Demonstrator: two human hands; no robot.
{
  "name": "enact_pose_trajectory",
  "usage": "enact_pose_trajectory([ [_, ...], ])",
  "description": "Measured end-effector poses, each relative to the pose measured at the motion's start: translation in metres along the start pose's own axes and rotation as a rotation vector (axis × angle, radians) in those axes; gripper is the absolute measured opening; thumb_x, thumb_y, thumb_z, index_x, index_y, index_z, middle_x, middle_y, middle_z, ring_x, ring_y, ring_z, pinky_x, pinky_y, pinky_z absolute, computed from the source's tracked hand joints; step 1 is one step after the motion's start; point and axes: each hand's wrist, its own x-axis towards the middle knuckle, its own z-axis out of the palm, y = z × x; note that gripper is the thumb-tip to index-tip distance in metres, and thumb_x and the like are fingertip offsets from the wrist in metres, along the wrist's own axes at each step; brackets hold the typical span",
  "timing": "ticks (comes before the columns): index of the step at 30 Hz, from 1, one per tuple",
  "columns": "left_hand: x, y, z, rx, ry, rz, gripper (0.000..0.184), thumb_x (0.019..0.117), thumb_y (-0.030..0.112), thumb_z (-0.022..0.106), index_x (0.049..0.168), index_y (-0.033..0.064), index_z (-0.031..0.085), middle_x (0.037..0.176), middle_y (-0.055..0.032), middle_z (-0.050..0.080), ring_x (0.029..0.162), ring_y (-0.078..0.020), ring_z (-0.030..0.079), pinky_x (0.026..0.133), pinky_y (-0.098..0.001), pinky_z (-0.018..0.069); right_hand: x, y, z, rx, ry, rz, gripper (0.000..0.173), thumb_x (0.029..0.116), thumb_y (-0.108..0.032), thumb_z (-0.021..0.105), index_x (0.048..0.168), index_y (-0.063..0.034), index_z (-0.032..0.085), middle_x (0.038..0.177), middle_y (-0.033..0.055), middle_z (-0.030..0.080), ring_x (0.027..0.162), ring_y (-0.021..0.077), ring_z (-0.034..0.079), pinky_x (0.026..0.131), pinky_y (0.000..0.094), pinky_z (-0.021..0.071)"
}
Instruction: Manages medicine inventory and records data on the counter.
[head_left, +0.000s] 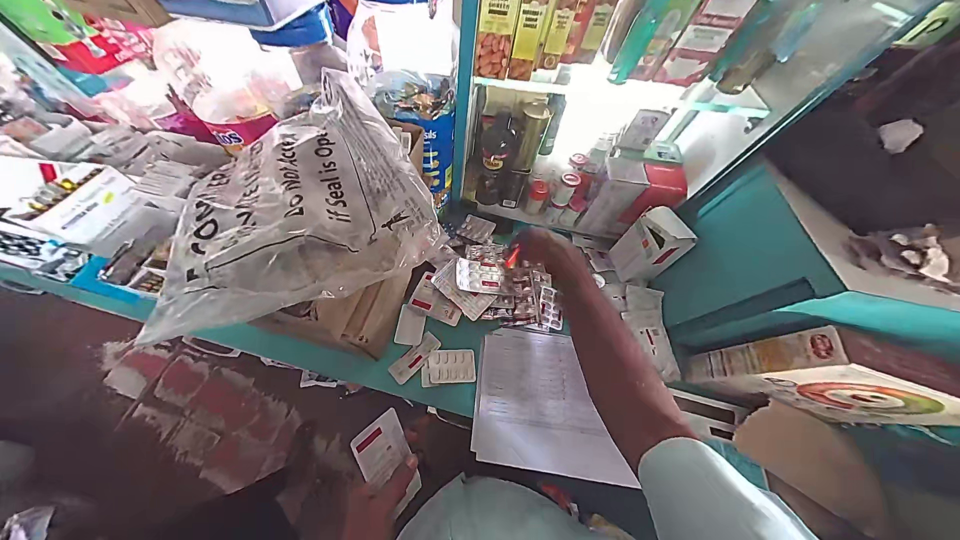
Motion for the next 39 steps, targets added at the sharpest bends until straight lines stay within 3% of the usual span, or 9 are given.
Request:
enact_pose_trajectory([
  [4, 0.004, -0.002, -0.003, -0.01, -0.036, 0.028, 0.04, 0.0896, -0.002, 0.065, 0.128, -0.0043, 0.052, 0.106, 0.0014, 0.073, 0.095, -0.0032, 0.07, 0.087, -0.0246, 0.0592, 0.015, -0.005, -0.005, 0.134, 0.248, 0.28, 0.032, 0.0949, -0.029, 0.067, 0.104, 0.0008, 0.072, 0.112, 0.0273, 0.068, 0.108, 0.0468, 0.065, 0.085, 0.0693, 0.0499],
  [12, 0.001, -0.009, -0.009, -0.051, -0.013, 0.053, 0.04, 0.0891, -0.004, 0.065, 0.127, -0.0042, 0.053, 0.108, -0.0011, 0.074, 0.098, -0.0065, 0.071, 0.09, -0.0268, 0.0591, 0.037, -0.053, 0.015, 0.364, 0.468, 0.621, 0.043, 0.0877, -0.034, 0.074, 0.118, -0.0036, 0.067, 0.122, 0.0244, 0.067, 0.111, 0.044, 0.066, 0.082, 0.0654, 0.053],
  [20, 0.008, -0.012, -0.014, -0.045, -0.056, 0.035, 0.033, 0.092, -0.002, 0.062, 0.125, -0.0039, 0.058, 0.112, -0.0036, 0.074, 0.1, -0.0087, 0.071, 0.089, -0.028, 0.059, 0.002, -0.045, -0.022, 0.412, 0.722, 0.43, 0.026, 0.0935, -0.02, 0.065, 0.111, -0.0016, 0.069, 0.111, 0.0238, 0.069, 0.104, 0.0431, 0.067, 0.083, 0.0633, 0.0524],
  [23, 0.011, -0.007, -0.01, -0.048, -0.102, 0.027, 0.035, 0.0926, -0.001, 0.061, 0.127, -0.0042, 0.057, 0.115, -0.0043, 0.073, 0.103, -0.0095, 0.07, 0.092, -0.0285, 0.0586, -0.008, -0.049, -0.025, 0.302, 0.603, 0.439, 0.029, 0.095, -0.023, 0.063, 0.117, -0.0045, 0.069, 0.117, 0.0244, 0.068, 0.11, 0.0456, 0.066, 0.083, 0.0677, 0.0511],
  [27, 0.013, -0.001, -0.003, -0.029, -0.143, 0.018, 0.036, 0.0915, -0.002, 0.063, 0.127, -0.0035, 0.057, 0.113, -0.0024, 0.073, 0.1, -0.0071, 0.07, 0.09, -0.0265, 0.0584, 0.013, -0.061, -0.005, 0.23, 0.402, 0.26, 0.034, 0.0896, -0.028, 0.073, 0.112, -0.0027, 0.071, 0.112, 0.0258, 0.069, 0.107, 0.0468, 0.066, 0.083, 0.0699, 0.0506],
  [31, 0.012, -0.001, -0.007, -0.019, -0.172, 0.049, 0.036, 0.0923, -0.001, 0.064, 0.128, -0.0023, 0.057, 0.114, -0.0023, 0.073, 0.103, -0.0073, 0.07, 0.093, -0.0275, 0.058, 0.04, -0.073, 0.015, 0.093, 0.339, 0.233, 0.03, 0.0899, -0.025, 0.069, 0.113, -0.0058, 0.071, 0.113, 0.022, 0.071, 0.111, 0.0425, 0.065, 0.094, 0.0671, 0.0452],
  [35, 0.008, -0.008, -0.017, 0.043, -0.075, 0.005, 0.039, 0.0912, 0.003, 0.069, 0.128, -0.0026, 0.057, 0.113, -0.0034, 0.073, 0.102, -0.0078, 0.07, 0.092, -0.0281, 0.0583, 0.043, -0.055, -0.006, 0.438, 0.545, 0.176, 0.034, 0.0838, -0.022, 0.078, 0.108, 0.0001, 0.072, 0.108, 0.0271, 0.069, 0.104, 0.0458, 0.066, 0.086, 0.068, 0.0513],
  [37, 0.006, -0.012, -0.02, 0.023, -0.055, -0.008, 0.04, 0.0915, 0.001, 0.068, 0.129, -0.0042, 0.055, 0.113, -0.0039, 0.073, 0.102, -0.0086, 0.07, 0.093, -0.0286, 0.0588, 0.039, -0.041, -0.018, 0.71, 0.67, 0.111, 0.036, 0.0812, -0.017, 0.081, 0.109, 0.0025, 0.07, 0.107, 0.0248, 0.069, 0.099, 0.0388, 0.068, 0.086, 0.0604, 0.055],
  [39, 0.008, -0.011, -0.02, 0.001, -0.038, -0.026, 0.037, 0.0916, -0.001, 0.065, 0.127, -0.0065, 0.056, 0.113, -0.0069, 0.073, 0.101, -0.0102, 0.07, 0.092, -0.0294, 0.0589, 0.026, -0.036, -0.029, 0.958, 0.731, 0.077, 0.034, 0.0789, -0.009, 0.08, 0.107, 0.0019, 0.064, 0.1, 0.0186, 0.069, 0.084, 0.0281, 0.071, 0.075, 0.049, 0.0625],
])
